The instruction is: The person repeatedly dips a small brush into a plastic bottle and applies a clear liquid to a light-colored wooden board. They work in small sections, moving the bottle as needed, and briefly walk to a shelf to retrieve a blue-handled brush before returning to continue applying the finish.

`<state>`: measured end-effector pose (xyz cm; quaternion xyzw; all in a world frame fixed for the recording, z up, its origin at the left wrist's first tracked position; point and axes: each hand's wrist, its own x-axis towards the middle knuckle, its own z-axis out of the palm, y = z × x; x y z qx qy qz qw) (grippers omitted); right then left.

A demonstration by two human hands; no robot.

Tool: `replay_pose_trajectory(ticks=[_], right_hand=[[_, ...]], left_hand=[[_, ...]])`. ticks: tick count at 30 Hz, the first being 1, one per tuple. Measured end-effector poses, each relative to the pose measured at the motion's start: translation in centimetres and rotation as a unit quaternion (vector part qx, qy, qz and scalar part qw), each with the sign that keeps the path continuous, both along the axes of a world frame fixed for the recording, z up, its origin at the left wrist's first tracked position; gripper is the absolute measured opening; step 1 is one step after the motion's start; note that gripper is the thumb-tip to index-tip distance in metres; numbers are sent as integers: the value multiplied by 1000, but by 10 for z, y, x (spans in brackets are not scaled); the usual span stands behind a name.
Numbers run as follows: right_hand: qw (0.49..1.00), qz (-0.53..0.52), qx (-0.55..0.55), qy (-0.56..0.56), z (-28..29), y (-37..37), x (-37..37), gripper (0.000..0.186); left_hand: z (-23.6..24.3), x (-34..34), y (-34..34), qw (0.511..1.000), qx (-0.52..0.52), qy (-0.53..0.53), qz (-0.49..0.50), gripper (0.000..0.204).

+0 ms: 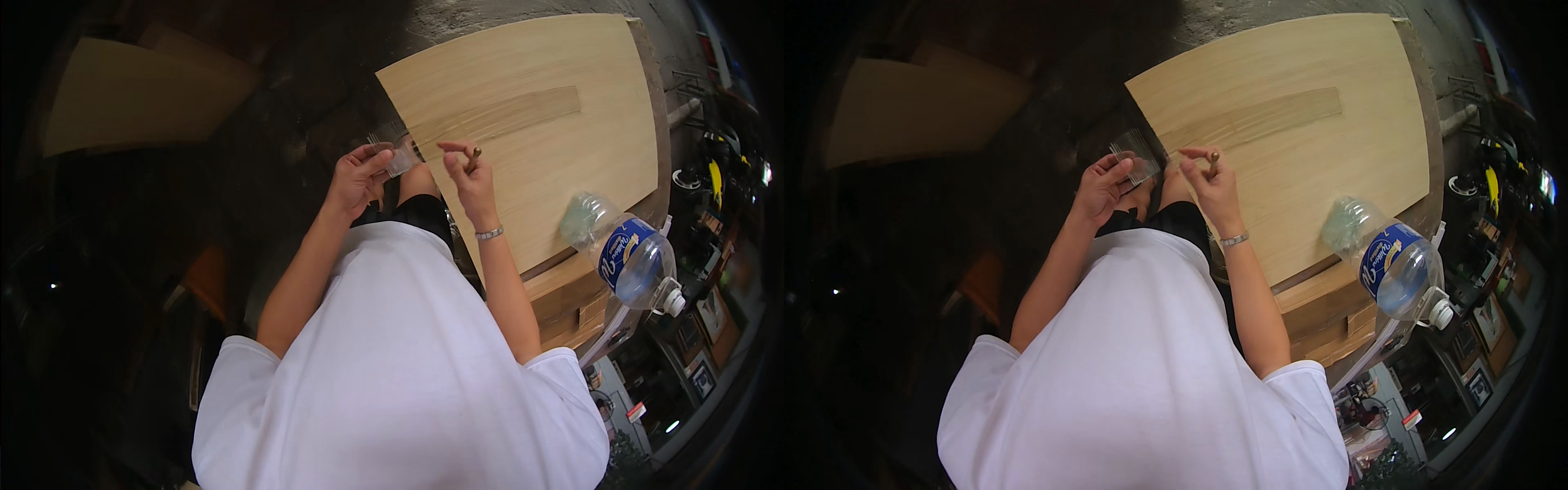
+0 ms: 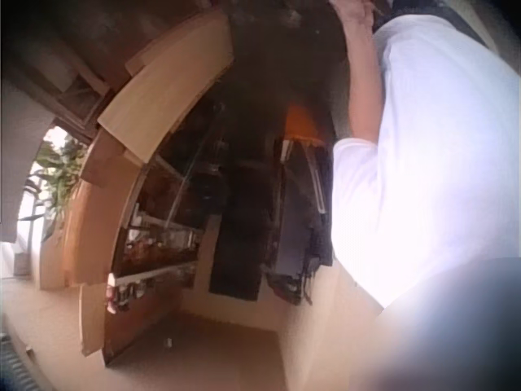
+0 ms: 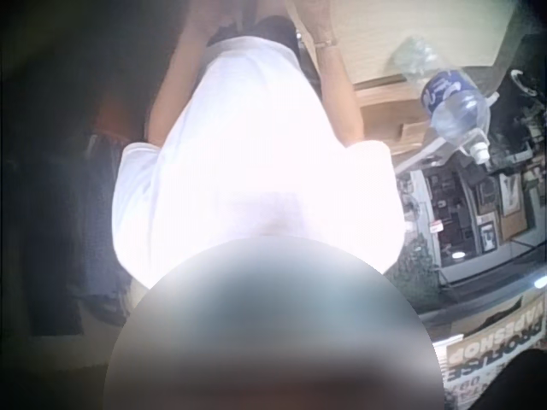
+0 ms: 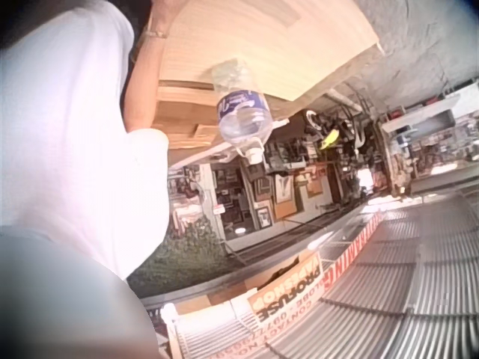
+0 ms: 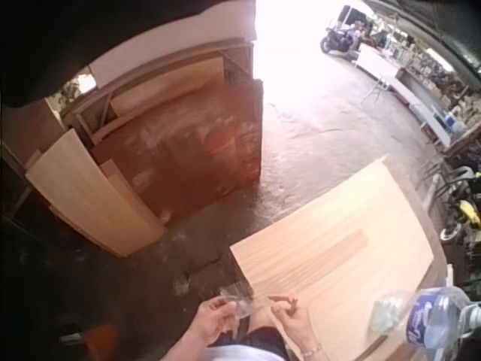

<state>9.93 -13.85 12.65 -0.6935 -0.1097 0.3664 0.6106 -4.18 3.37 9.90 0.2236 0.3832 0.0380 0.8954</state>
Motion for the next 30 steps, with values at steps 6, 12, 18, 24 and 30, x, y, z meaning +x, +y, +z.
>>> replay_pose_trajectory(ticks=[6,12,18,24,30], right_hand=[[989,-106,88,50,40,1,-16,19],[943,-291,151,59,82,-31,-14,10],[825,-475,305,24,116,-89,-20,10],[740,-624,232,-93,148,-175,-7,22],[687,-691,213,-72,171,-204,14,18]], left_hand=[[61,57,-32,998,53,-19,-27,21],[112,108,-69,981,101,-43,-163,25],[159,143,-118,935,111,-174,-290,40],[145,141,-103,901,177,-132,-374,37],[118,125,-82,901,180,-85,-386,35]])
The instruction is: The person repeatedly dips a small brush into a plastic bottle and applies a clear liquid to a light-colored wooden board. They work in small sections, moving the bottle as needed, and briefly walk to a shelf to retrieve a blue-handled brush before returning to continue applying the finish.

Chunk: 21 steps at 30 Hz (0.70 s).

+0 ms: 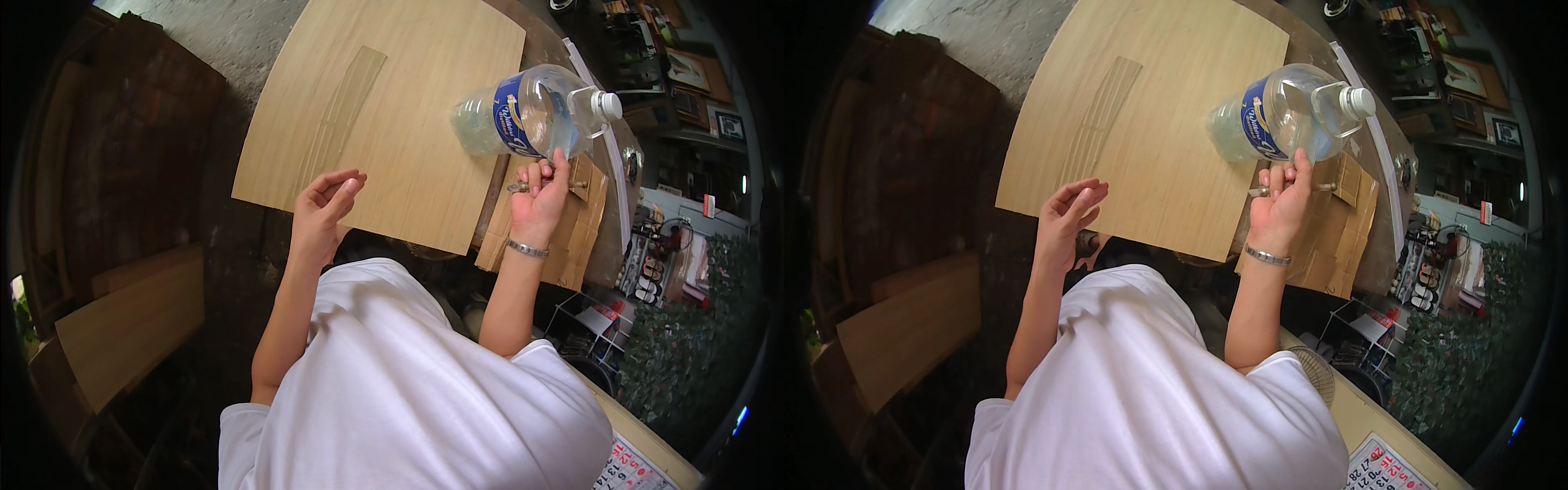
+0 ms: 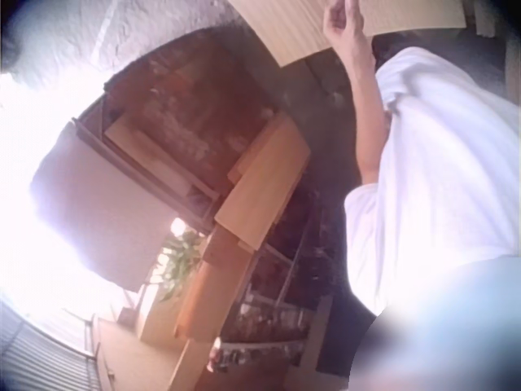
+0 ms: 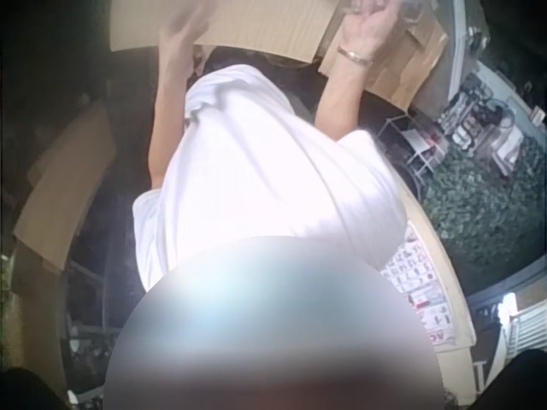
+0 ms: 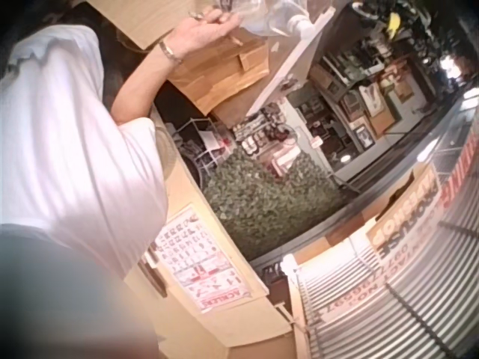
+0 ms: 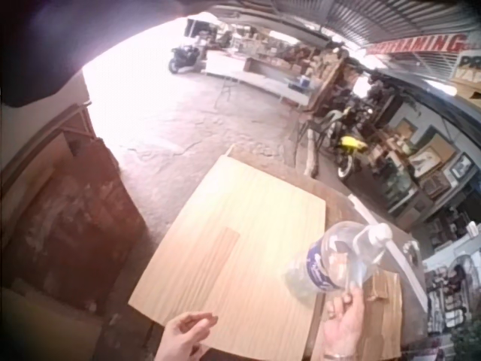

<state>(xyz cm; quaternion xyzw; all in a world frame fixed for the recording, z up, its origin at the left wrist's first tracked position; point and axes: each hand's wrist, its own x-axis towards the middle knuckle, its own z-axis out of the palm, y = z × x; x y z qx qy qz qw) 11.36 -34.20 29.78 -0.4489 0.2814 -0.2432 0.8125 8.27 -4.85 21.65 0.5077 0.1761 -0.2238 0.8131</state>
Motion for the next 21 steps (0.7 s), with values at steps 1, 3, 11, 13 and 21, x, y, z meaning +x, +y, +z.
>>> replay_pose_trajectory(ticks=[1,3,11,13,21], right_hand=[[1000,-11,7,14,3,-2,5,18],[999,-17,21,33,7,-5,13,20],[998,-14,-60,13,4,2,7,26],[994,-38,-96,27,-5,10,-3,23],[975,175,-120,-71,-53,52,-28,49]], left_hand=[[-2,-2,1,1000,0,2,1,35],[-5,-5,3,1000,-1,7,3,34],[-35,-29,29,997,32,34,58,34],[-52,-40,46,991,53,54,110,33],[-149,-103,89,894,181,177,370,27]])
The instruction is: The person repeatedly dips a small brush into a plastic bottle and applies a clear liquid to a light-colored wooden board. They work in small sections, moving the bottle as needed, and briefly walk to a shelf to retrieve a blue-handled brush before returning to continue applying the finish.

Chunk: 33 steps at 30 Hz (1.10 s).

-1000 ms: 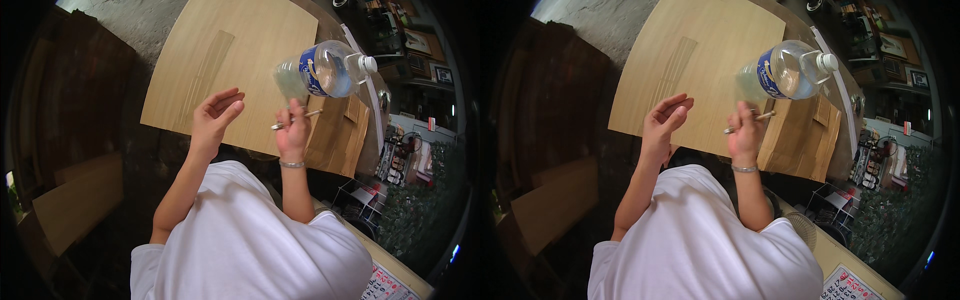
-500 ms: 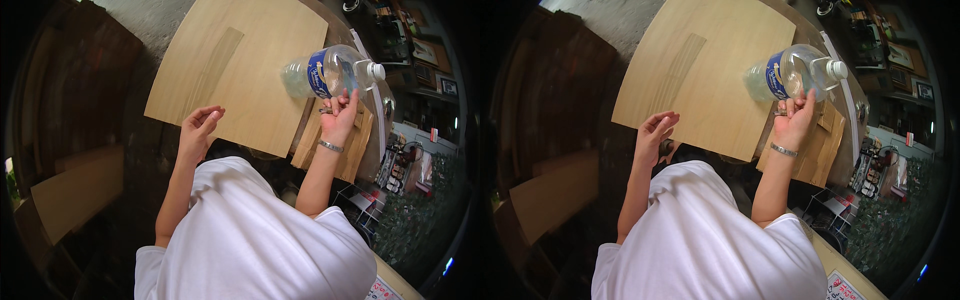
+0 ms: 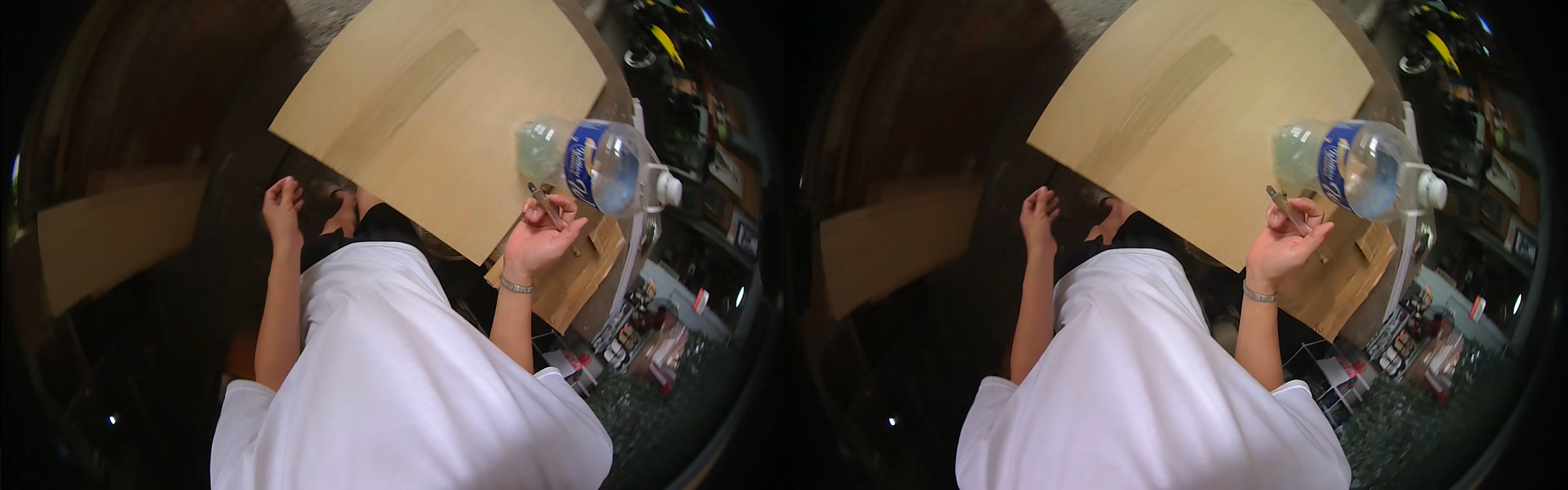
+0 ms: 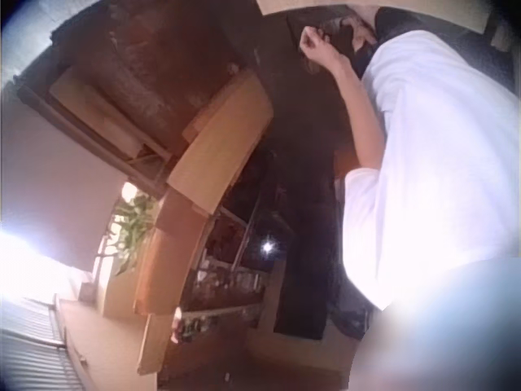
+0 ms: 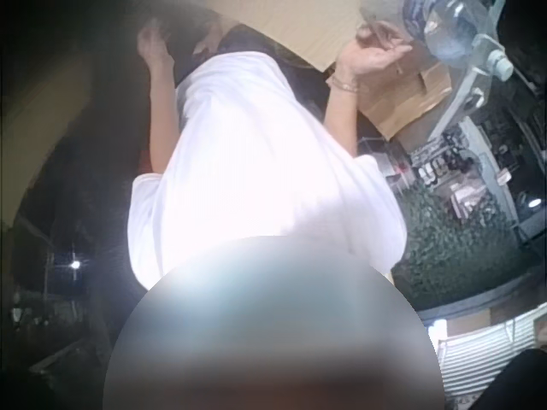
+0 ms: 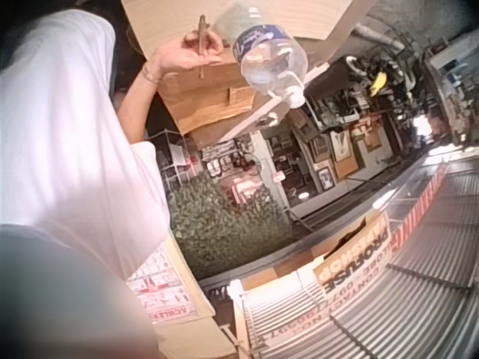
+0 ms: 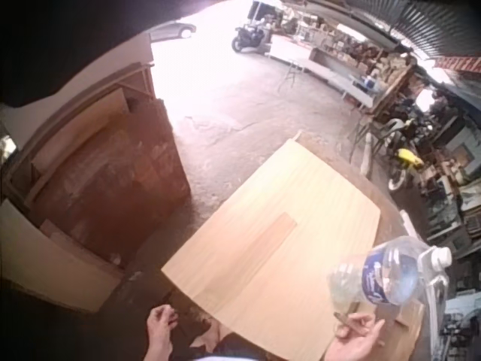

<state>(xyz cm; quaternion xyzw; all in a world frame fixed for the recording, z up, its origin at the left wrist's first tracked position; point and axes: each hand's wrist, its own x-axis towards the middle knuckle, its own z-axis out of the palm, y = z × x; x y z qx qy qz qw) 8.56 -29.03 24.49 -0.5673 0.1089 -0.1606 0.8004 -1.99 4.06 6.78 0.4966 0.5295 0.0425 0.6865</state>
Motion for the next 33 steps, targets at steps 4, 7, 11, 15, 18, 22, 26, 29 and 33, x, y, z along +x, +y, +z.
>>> replay_pose_trajectory(ticks=[4,7,11,15,18,22,26,29,33], right_hand=[[978,116,-169,49,-23,41,1,62],[960,231,-158,23,-35,63,4,29],[941,286,-173,60,-45,80,5,21],[916,342,-187,92,-50,94,11,16],[908,402,-107,59,-56,104,23,15],[903,406,-130,53,-60,105,32,16],[889,412,-190,63,-66,106,32,16],[873,428,-218,84,-72,111,30,17],[847,477,-226,65,-92,132,33,16]], left_hand=[[-34,-16,-21,999,-26,18,-23,40],[-46,-6,-45,997,-59,-14,-43,45],[-54,13,-65,994,-92,-47,-22,37],[-57,20,-67,991,-115,-71,7,27],[-58,17,-64,986,-122,-106,32,22],[-58,-2,-55,983,-143,-108,51,19],[-56,-30,-41,981,-139,-106,89,17],[-56,-30,-34,981,-128,-118,84,18],[-56,-2,-43,979,-141,-106,103,19]])
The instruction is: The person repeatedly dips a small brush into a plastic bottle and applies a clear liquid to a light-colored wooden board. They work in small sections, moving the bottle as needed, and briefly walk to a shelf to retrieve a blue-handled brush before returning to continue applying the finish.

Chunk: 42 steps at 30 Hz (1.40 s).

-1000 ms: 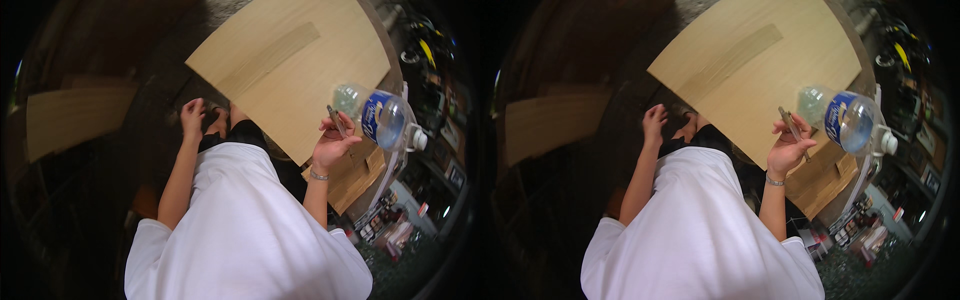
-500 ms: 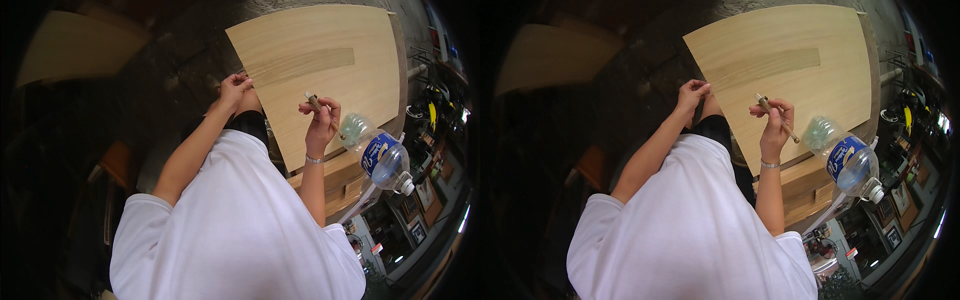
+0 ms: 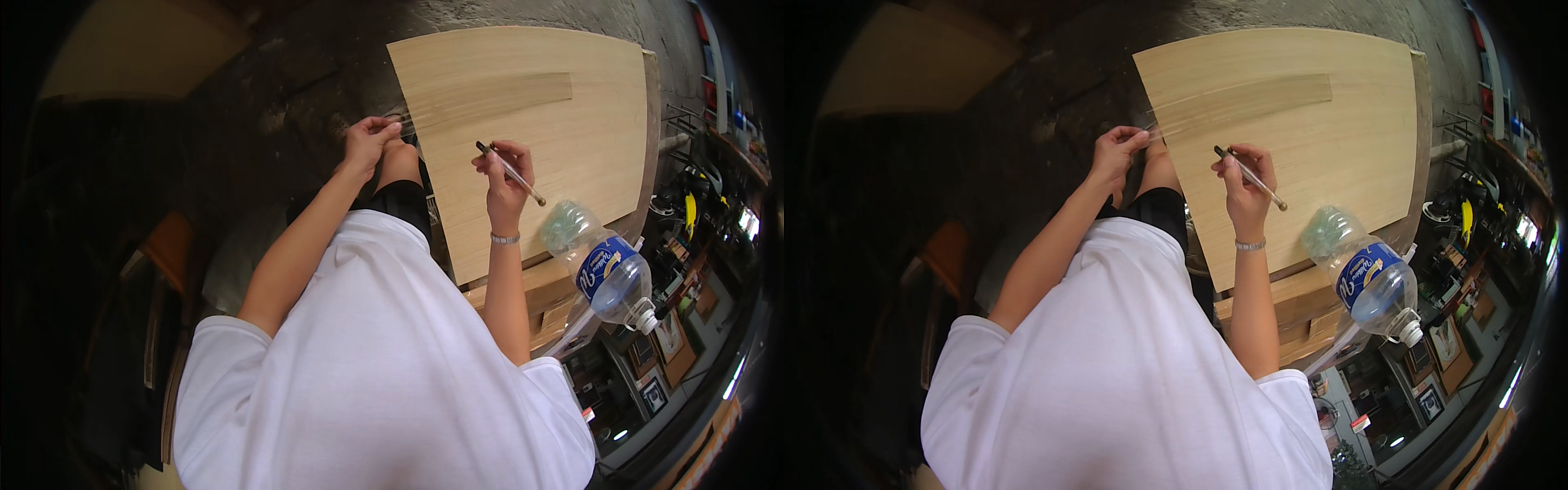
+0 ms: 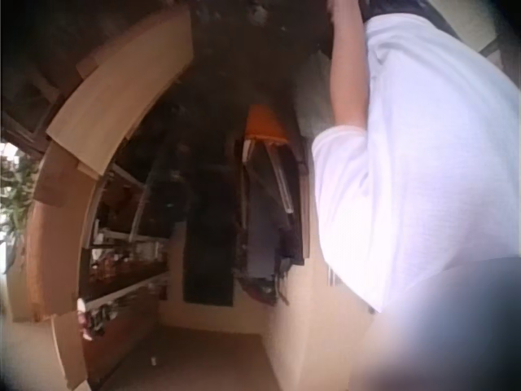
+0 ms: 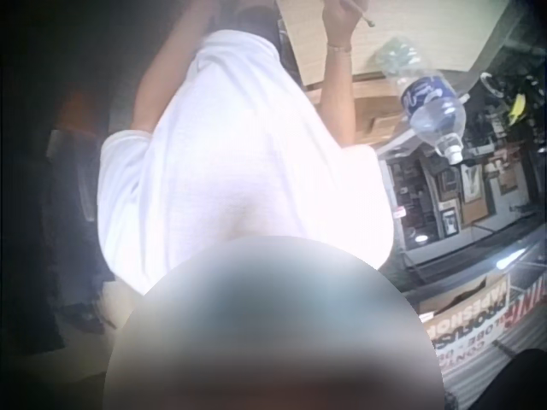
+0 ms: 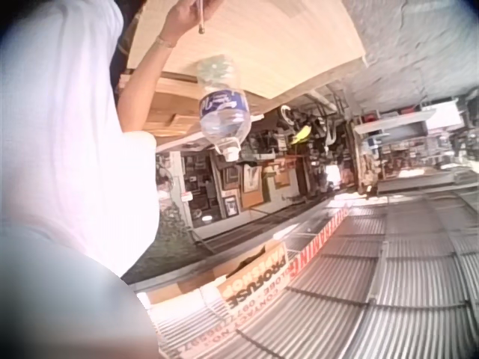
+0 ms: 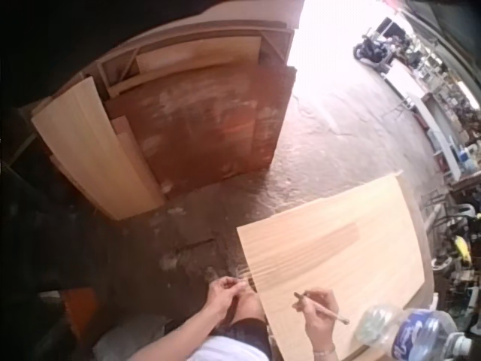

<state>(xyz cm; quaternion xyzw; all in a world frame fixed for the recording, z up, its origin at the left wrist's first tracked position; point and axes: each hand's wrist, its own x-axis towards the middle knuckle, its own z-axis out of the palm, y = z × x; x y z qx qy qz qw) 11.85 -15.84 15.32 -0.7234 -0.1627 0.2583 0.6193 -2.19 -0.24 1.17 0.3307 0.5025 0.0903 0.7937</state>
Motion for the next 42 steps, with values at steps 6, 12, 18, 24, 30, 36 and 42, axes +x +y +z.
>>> replay_pose_trajectory(ticks=[6,12,18,24,30,36,42], right_hand=[[995,101,7,16,-37,28,16,11],[965,202,-109,-124,-73,58,31,11],[945,244,-162,-146,-90,82,37,10],[928,284,-176,-164,-96,96,34,12],[888,340,-185,-247,-92,107,35,12],[874,365,-164,-275,-99,114,37,12],[887,355,-185,-232,-93,86,20,9]], left_hand=[[0,23,-8,999,24,-23,-6,22],[-1,18,-6,999,30,-16,-14,22],[-14,23,-9,998,52,-36,-5,19],[-19,26,-17,997,64,-26,26,18],[-18,28,-17,997,68,-9,20,16],[-20,29,-16,998,66,-6,21,15],[-21,27,-16,998,60,-25,26,13]])
